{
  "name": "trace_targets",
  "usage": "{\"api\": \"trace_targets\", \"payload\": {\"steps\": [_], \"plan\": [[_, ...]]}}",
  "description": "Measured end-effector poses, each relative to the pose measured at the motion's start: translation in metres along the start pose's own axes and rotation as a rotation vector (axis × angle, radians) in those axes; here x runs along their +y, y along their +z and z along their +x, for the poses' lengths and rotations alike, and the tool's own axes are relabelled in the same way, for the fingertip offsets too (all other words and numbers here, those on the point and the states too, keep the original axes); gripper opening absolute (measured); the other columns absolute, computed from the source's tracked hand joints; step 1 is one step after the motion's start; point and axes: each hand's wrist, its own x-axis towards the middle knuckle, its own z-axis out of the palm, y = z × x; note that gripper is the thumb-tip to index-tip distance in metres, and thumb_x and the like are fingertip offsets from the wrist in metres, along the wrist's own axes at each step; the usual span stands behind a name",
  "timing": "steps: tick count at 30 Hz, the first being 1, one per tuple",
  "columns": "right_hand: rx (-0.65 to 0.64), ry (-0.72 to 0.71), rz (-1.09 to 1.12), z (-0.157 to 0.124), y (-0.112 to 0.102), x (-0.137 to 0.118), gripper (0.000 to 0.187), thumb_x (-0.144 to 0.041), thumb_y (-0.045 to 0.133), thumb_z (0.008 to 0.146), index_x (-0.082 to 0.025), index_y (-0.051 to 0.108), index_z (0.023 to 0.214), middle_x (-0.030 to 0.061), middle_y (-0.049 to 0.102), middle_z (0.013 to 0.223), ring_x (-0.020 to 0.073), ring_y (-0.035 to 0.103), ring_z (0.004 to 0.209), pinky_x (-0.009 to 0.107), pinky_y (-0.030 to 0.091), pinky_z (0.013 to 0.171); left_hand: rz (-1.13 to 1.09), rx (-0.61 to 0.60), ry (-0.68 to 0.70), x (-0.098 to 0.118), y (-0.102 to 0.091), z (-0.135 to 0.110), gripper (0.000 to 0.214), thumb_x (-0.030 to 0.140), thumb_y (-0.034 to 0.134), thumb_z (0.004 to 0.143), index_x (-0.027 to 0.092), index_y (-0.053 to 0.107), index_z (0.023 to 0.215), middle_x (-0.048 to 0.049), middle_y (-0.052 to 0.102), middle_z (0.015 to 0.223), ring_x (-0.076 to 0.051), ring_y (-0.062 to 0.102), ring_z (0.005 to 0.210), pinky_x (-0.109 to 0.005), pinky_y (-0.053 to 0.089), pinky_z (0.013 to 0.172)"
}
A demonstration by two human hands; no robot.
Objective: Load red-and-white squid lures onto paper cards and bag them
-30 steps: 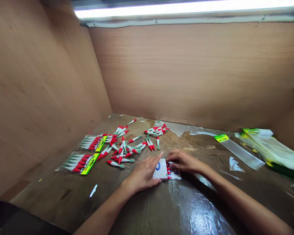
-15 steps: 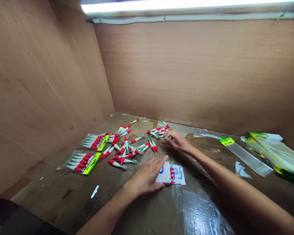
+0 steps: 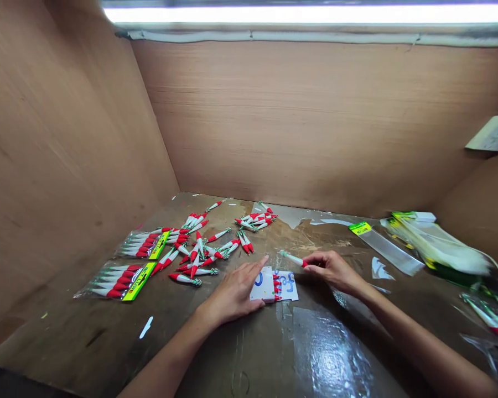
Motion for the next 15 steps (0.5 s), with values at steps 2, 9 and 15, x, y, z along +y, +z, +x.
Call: {"api": "trace_targets", "payload": {"steps": [2,9,15], "plan": [[0.014,-0.061,-0.196,-0.006,-0.001,0.001,0.022,-0.035,0.060,0.092,-0.022,0.074,0.102,0.0030,0.069,0.096,0.0172,0.063,0.088,0.028,0.045,0.079,0.002,-0.003,0.005,-0.001,0.001,0.000,0.108,0.027,0.078,0.076,0.031,0.007,0.157,-0.0039,0.033,0.151,-0.024,0.037,0.135,-0.037,0.033,0.114],[-0.076,-0.211,-0.437,0.006,0.019,-0.009,0.021,-0.027,0.055,0.096,-0.024,0.073,0.107,0.0031,0.068,0.096,0.0162,0.063,0.085,0.026,0.044,0.077,0.008,-0.014,0.002,-0.003,0.003,0.002,0.106,0.029,0.076,0.077,0.030,0.007,0.157,-0.0050,0.034,0.150,-0.024,0.039,0.133,-0.038,0.035,0.112],[-0.067,-0.273,-0.445,0.038,0.061,-0.024,0.013,-0.029,0.063,0.092,-0.020,0.072,0.094,0.0026,0.067,0.085,0.0144,0.060,0.076,0.024,0.040,0.069,0.037,-0.012,-0.022,-0.005,0.006,0.002,0.106,0.035,0.077,0.077,0.030,0.008,0.157,-0.0046,0.037,0.148,-0.024,0.040,0.132,-0.037,0.037,0.111]]}}
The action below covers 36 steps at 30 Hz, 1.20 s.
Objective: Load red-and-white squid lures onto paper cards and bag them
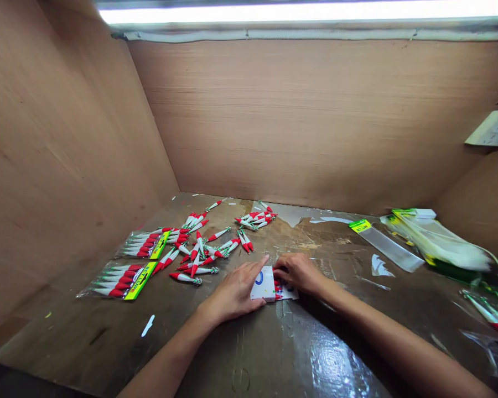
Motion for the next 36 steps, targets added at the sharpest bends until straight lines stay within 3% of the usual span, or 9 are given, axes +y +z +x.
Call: {"api": "trace_targets", "payload": {"steps": [7,10,12,14,18,22,27,31,36], "plan": [[0.027,-0.209,-0.096,0.005,0.013,-0.003,0.021,-0.022,0.050,0.098,-0.018,0.069,0.090,0.0053,0.061,0.085,0.0154,0.053,0.081,0.025,0.038,0.071,0.025,-0.026,-0.001,-0.001,0.001,-0.003,0.108,0.035,0.077,0.077,0.031,0.006,0.157,-0.0044,0.037,0.148,-0.024,0.041,0.131,-0.038,0.038,0.110],[0.004,-0.206,-0.089,-0.002,0.000,0.009,0.025,-0.029,0.048,0.100,-0.021,0.070,0.108,0.0069,0.063,0.097,0.0158,0.057,0.088,0.025,0.042,0.076,0.016,-0.021,0.000,0.002,0.001,-0.003,0.105,0.034,0.075,0.078,0.032,0.007,0.157,-0.0037,0.037,0.148,-0.024,0.041,0.132,-0.037,0.037,0.111],[0.039,-0.048,-0.136,-0.013,-0.022,0.033,0.031,-0.033,0.048,0.100,-0.023,0.064,0.124,0.0071,0.063,0.111,0.0153,0.059,0.098,0.024,0.044,0.085,0.017,-0.019,-0.018,0.004,0.000,-0.003,0.102,0.034,0.073,0.079,0.034,0.007,0.157,-0.0035,0.037,0.148,-0.024,0.041,0.131,-0.039,0.037,0.110],[0.119,0.286,-0.313,-0.035,-0.056,0.071,0.034,-0.032,0.048,0.099,-0.026,0.061,0.130,0.0064,0.062,0.119,0.0154,0.060,0.105,0.025,0.044,0.092,0.024,-0.024,-0.023,0.007,-0.001,-0.002,0.102,0.034,0.072,0.080,0.035,0.005,0.157,-0.0035,0.039,0.147,-0.026,0.043,0.130,-0.041,0.040,0.107],[0.170,0.779,-0.511,-0.107,-0.122,0.149,0.035,-0.025,0.057,0.090,-0.007,0.067,0.118,0.0253,0.063,0.111,0.0360,0.062,0.101,0.047,0.046,0.086,0.028,-0.014,0.015,0.013,0.000,-0.001,0.103,0.034,0.070,0.079,0.036,0.001,0.156,-0.0025,0.039,0.147,-0.026,0.044,0.129,-0.041,0.041,0.106],[0.143,0.968,-0.543,-0.164,-0.136,0.183,0.022,-0.025,0.057,0.089,-0.010,0.072,0.095,0.0252,0.065,0.095,0.0390,0.065,0.090,0.045,0.046,0.075,0.022,-0.041,0.080,0.026,0.009,0.006,0.102,0.033,0.071,0.078,0.036,0.006,0.156,-0.0021,0.038,0.149,-0.026,0.042,0.132,-0.042,0.037,0.111],[0.186,0.988,-0.574,-0.175,-0.126,0.182,0.028,-0.021,0.043,0.094,-0.011,0.069,0.099,0.0224,0.065,0.101,0.0369,0.064,0.095,0.043,0.042,0.077,-0.013,-0.080,0.130,0.046,0.026,0.019,0.099,0.033,0.073,0.077,0.036,0.012,0.155,-0.0023,0.041,0.146,-0.024,0.043,0.130,-0.041,0.039,0.110],[0.210,1.003,-0.490,-0.169,-0.147,0.169,0.021,-0.028,0.053,0.090,-0.015,0.068,0.097,0.0158,0.067,0.097,0.0310,0.064,0.091,0.034,0.039,0.067,0.010,-0.107,0.157,0.058,0.034,0.023,0.112,0.044,0.082,0.073,0.034,0.006,0.156,-0.0043,0.023,0.156,-0.027,0.027,0.142,-0.047,0.027,0.117],[0.207,0.702,-0.411,-0.145,-0.155,0.089,0.023,-0.033,0.048,0.095,-0.020,0.066,0.102,0.0054,0.066,0.095,0.0188,0.059,0.083,0.029,0.034,0.067,0.178,0.178,0.203,0.100,0.011,0.033,0.125,0.050,0.086,0.070,0.027,-0.001,0.157,-0.0068,0.009,0.159,-0.027,0.006,0.148,-0.049,0.016,0.121]]}}
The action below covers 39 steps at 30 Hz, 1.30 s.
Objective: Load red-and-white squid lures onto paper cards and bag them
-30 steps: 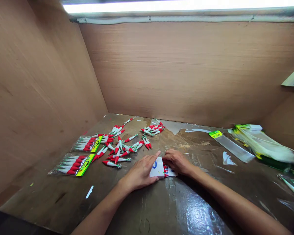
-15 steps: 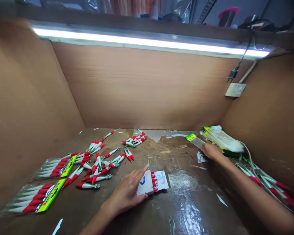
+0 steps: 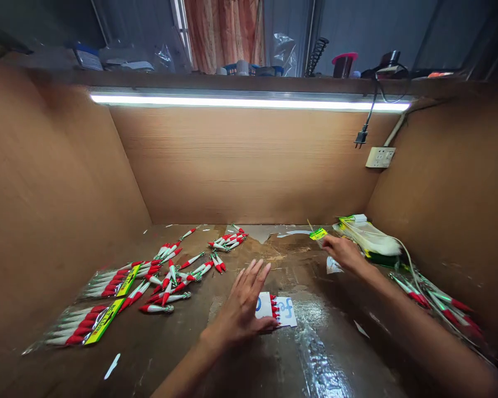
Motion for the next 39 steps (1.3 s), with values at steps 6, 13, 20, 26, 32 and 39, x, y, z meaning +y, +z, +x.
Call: {"api": "trace_targets", "payload": {"steps": [6,13,20,26,32,39], "plan": [[-0.483,-0.666,0.695,-0.055,-0.029,-0.110,0.022,-0.037,0.062,0.092,-0.016,0.065,0.087,0.0005,0.063,0.080,0.0110,0.054,0.071,0.022,0.038,0.066,-0.189,0.020,0.170,0.025,-0.030,0.037,0.114,0.038,0.091,0.064,0.025,0.023,0.154,-0.0100,0.035,0.150,-0.032,0.027,0.142,-0.053,0.013,0.120],[-0.543,-0.294,1.202,-0.048,0.006,-0.107,0.037,-0.037,0.078,0.079,-0.010,0.068,0.102,0.0049,0.063,0.082,0.0100,0.052,0.068,0.022,0.040,0.064,-0.824,-0.123,-0.312,-0.011,-0.009,0.018,0.039,0.049,0.062,0.092,0.012,0.067,0.082,-0.0031,0.062,0.068,-0.011,0.054,0.050,-0.018,0.040,0.043],[-0.375,-0.139,1.295,-0.046,0.041,-0.136,0.048,-0.056,0.065,0.085,-0.008,0.064,0.086,0.0047,0.058,0.067,0.0108,0.049,0.055,0.025,0.040,0.056,-0.911,-0.192,-0.378,-0.036,-0.002,0.001,0.069,0.073,0.043,0.093,0.008,0.065,0.094,-0.0098,0.066,0.075,-0.011,0.050,0.045,-0.019,0.041,0.040],[0.027,-0.217,0.864,-0.059,0.059,-0.158,0.042,-0.049,0.046,0.098,-0.015,0.068,0.110,0.0095,0.066,0.105,0.0201,0.059,0.096,0.035,0.045,0.087,-0.699,0.002,-0.459,-0.093,-0.018,-0.018,0.068,0.072,0.036,0.096,0.010,0.064,0.097,-0.0081,0.066,0.078,-0.014,0.053,0.048,-0.023,0.041,0.043],[-0.188,-0.661,0.325,-0.097,0.073,-0.209,0.098,-0.064,0.066,0.079,-0.019,0.025,0.156,0.0102,0.026,0.157,0.0303,0.027,0.140,0.045,0.022,0.117,-0.382,0.222,-0.427,-0.112,-0.026,-0.034,0.049,0.059,0.043,0.101,0.017,0.067,0.095,-0.0059,0.065,0.086,-0.019,0.060,0.080,-0.026,0.039,0.069],[-0.362,-0.786,0.307,-0.101,0.065,-0.207,0.097,-0.017,0.059,0.066,-0.023,0.022,0.156,0.0039,0.038,0.149,0.0246,0.025,0.139,0.044,0.006,0.121,0.028,0.199,-0.274,-0.098,-0.012,-0.038,0.049,0.056,0.037,0.104,0.016,0.058,0.088,-0.0056,0.061,0.082,-0.019,0.058,0.076,-0.027,0.032,0.066]]}}
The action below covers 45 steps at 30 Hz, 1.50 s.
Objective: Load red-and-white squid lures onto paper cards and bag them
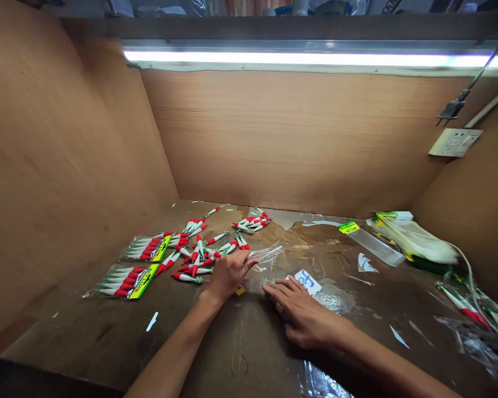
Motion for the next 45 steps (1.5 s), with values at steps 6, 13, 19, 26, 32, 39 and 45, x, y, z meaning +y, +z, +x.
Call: {"api": "trace_targets", "payload": {"steps": [6,13,19,26,32,39,45], "plan": [[0.056,0.064,0.049,-0.057,-0.015,0.006,0.057,-0.020,0.055,0.085,-0.030,0.046,0.140,0.0014,0.056,0.126,0.0209,0.034,0.134,0.045,0.005,0.121,0.096,0.025,0.112,0.005,-0.003,0.000,0.042,0.054,0.041,0.103,0.017,0.061,0.098,-0.0040,0.062,0.085,-0.018,0.059,0.077,-0.029,0.029,0.063],[0.363,0.461,-0.045,-0.084,0.014,0.046,0.064,-0.043,0.059,0.088,-0.022,0.038,0.145,0.0095,0.037,0.148,0.0251,0.036,0.134,0.041,0.032,0.112,0.152,0.067,0.323,0.023,0.001,0.000,0.036,0.046,0.051,0.101,0.018,0.059,0.122,-0.0055,0.064,0.097,-0.022,0.057,0.089,-0.033,0.039,0.082],[0.328,0.563,0.058,-0.120,-0.006,0.059,0.067,-0.033,0.060,0.082,-0.023,0.037,0.145,0.0061,0.045,0.143,0.0237,0.044,0.128,0.038,0.037,0.108,0.155,0.099,0.472,0.036,0.007,-0.002,0.031,0.035,0.056,0.101,0.020,0.056,0.128,-0.0034,0.064,0.110,-0.021,0.054,0.102,-0.045,0.028,0.111],[0.318,0.650,0.243,-0.168,-0.009,0.047,0.064,-0.037,0.058,0.085,-0.025,0.038,0.144,0.0066,0.043,0.145,0.0239,0.047,0.128,0.036,0.041,0.106,0.150,0.027,0.548,0.037,0.022,-0.005,0.035,0.026,0.052,0.102,0.022,0.050,0.138,-0.0031,0.061,0.120,-0.021,0.052,0.111,-0.047,0.026,0.114],[0.299,0.620,0.235,-0.169,-0.005,0.042,0.065,-0.037,0.058,0.086,-0.027,0.036,0.146,0.0077,0.040,0.147,0.0244,0.042,0.132,0.039,0.037,0.110,0.115,-0.229,0.640,0.052,0.027,-0.014,0.037,0.036,0.052,0.102,0.020,0.050,0.136,-0.0077,0.060,0.119,-0.022,0.054,0.111,-0.042,0.034,0.108],[0.240,0.529,0.173,-0.172,-0.005,0.051,0.065,-0.030,0.059,0.083,-0.027,0.039,0.144,0.0064,0.038,0.148,0.0227,0.036,0.137,0.037,0.032,0.114,0.148,-0.387,0.495,0.072,0.018,-0.041,0.054,0.044,0.064,0.094,0.021,0.045,0.140,-0.0104,0.048,0.137,-0.028,0.049,0.121,-0.045,0.041,0.102],[0.226,0.535,0.190,-0.178,-0.009,0.054,0.067,-0.027,0.060,0.082,-0.029,0.036,0.145,0.0045,0.037,0.148,0.0213,0.037,0.137,0.035,0.031,0.115,0.139,-0.453,0.374,0.082,0.007,-0.064,0.051,0.031,0.063,0.095,0.026,0.043,0.141,-0.0057,0.034,0.151,-0.026,0.045,0.128,-0.046,0.040,0.105]]}}
